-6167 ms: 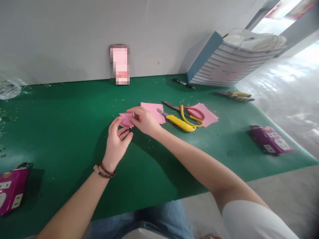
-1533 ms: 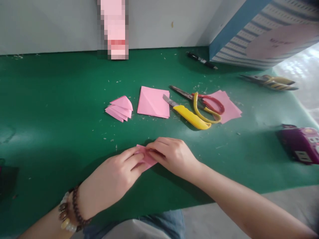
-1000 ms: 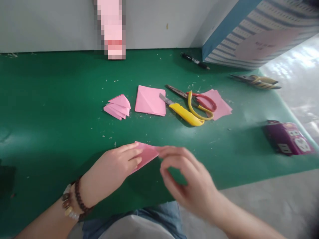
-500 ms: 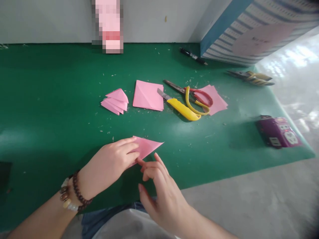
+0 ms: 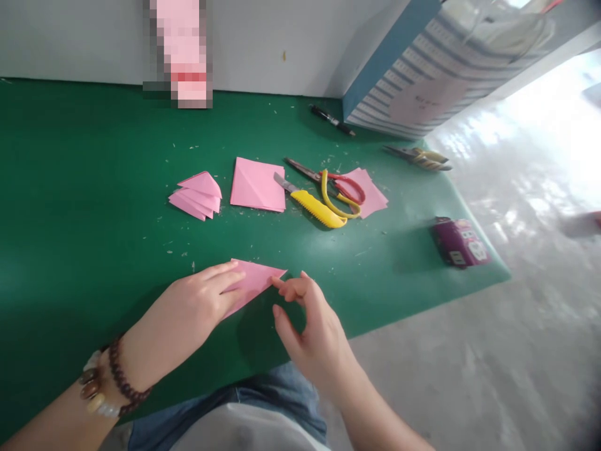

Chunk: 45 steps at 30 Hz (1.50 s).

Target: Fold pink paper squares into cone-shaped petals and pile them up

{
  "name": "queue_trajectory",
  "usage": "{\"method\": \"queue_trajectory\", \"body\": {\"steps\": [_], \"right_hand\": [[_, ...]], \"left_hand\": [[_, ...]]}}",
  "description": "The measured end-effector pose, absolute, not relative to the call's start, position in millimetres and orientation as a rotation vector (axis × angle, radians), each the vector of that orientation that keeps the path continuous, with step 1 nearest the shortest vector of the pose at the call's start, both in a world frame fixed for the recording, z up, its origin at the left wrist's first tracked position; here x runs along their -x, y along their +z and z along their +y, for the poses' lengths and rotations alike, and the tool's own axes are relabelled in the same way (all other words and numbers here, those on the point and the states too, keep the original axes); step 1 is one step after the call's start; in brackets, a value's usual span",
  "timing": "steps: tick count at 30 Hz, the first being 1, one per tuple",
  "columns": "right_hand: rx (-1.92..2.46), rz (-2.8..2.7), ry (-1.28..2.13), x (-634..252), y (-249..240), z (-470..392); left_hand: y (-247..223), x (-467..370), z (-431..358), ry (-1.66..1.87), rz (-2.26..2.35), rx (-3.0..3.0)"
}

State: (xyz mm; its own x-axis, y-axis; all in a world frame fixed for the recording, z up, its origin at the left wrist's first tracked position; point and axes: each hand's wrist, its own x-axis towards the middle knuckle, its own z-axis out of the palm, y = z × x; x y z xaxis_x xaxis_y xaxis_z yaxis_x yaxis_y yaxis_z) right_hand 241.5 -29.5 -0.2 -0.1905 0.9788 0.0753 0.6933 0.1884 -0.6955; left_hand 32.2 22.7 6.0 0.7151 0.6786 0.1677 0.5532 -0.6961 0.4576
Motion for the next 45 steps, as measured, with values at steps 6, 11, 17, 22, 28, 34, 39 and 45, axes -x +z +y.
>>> {"method": "queue_trajectory", "body": {"steps": [6,11,17,22,28,34,39,45], "right_hand": [[1.638,-1.886,0.638,-253,-2,-27],[1.685,-1.834,0.543,-265,-6,-21],[1.614,-2.09,0.113,-261,-14,0],[1.577,-2.306,0.075,-242,-19,2],[1.482,-2.373,0.13,-218,-22,-14],[1.416,-2.391,0.227,-196,-22,-25],[1.377,-2.382,0.263,-191,-22,-26],[1.318,-2.393,0.273,-178,-28,-32]], "left_hand": [[1,-29,20,0.447,0.957,-2.56],[-7,-25,19,0.423,0.975,-2.572],[-1,-24,27,0.437,0.929,-2.562],[1,-20,32,0.378,0.914,-2.558],[2,-20,31,0.34,0.952,-2.544],[5,-21,31,0.327,0.942,-2.529],[3,-21,31,0.343,0.934,-2.546],[2,-20,31,0.36,0.913,-2.558]]}}
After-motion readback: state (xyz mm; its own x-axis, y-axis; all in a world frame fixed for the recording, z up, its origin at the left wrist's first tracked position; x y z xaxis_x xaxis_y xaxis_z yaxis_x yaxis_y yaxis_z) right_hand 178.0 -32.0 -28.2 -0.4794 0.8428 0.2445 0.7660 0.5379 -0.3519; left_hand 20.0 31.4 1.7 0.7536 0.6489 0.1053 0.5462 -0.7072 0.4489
